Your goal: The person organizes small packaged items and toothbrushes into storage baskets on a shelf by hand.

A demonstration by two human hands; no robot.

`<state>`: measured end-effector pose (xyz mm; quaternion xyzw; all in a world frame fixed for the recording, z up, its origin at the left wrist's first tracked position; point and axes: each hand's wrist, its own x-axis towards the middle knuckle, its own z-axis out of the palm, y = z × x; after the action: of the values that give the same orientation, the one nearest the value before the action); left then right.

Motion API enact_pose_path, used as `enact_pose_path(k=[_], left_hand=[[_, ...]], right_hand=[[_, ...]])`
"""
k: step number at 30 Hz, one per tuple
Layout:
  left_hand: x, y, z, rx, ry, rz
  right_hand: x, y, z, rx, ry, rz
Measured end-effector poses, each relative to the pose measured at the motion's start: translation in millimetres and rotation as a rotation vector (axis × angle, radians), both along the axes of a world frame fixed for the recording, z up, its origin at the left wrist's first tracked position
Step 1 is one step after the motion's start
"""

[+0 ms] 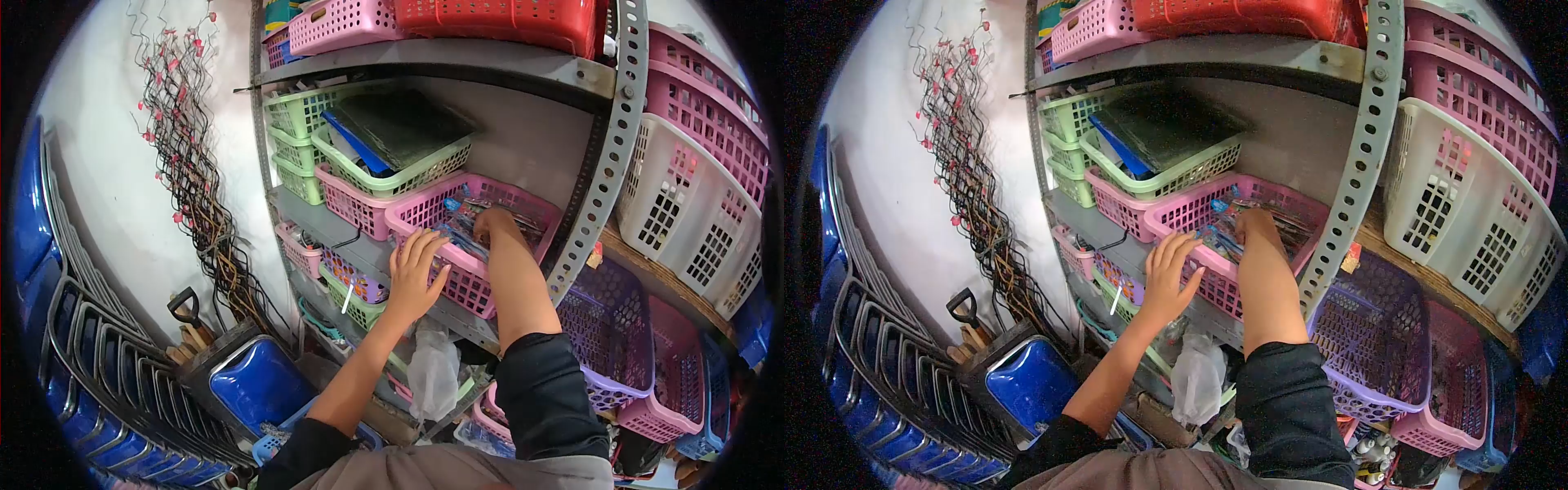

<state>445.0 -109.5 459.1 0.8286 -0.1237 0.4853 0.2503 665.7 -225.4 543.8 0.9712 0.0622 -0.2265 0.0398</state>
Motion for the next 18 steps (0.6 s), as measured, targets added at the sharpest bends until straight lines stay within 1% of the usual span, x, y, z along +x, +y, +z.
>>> enact_pose_path(k=[1, 3, 5, 7, 9, 11, 13, 14, 15, 16, 17, 18], left_hand=[[1, 1, 0, 0.006, 0.002, -0.005], [-1, 1, -1, 0.006, 0.014, 0.002], [-3, 1, 1, 0.049, 0.022, 0.01], [-3, 3, -1, 0.064, 0.034, 0.018], [-5, 5, 0, 0.088, 0.072, 0.021], [-8, 7, 1, 0.094, 0.13, 0.015], [-10, 8, -1, 0.068, 0.195, 0.019], [-11, 8, -3, 0.095, 0.199, 0.054], [-15, 11, -7, 0.123, 0.204, 0.088], [-25, 16, -8, 0.087, 0.292, 0.051], [-40, 21, -13, 0.073, 0.31, 0.065], [-57, 28, -18, 0.037, 0.354, 0.04]], right_hand=[[-9, -1, 5, -0.002, 0.002, 0.01], [-26, -6, 9, 0.207, -0.355, 0.256], [-6, 7, -1, 0.216, -0.765, 0.286], [-7, 26, 7, 0.498, -0.886, 0.26], [-30, 44, 19, 0.584, -1.188, 0.383], [-77, 60, 41, 0.688, -1.229, 0.42], [-122, 79, 55, 0.905, -1.218, 0.439], [-146, 88, 58, 1.022, -1.225, 0.477], [-168, 96, 59, 1.14, -1.23, 0.512], [-188, 103, 57, 1.264, -1.211, 0.558], [-212, 106, 54, 1.351, -1.19, 0.598], [-235, 107, 45, 1.446, -1.104, 0.661]])
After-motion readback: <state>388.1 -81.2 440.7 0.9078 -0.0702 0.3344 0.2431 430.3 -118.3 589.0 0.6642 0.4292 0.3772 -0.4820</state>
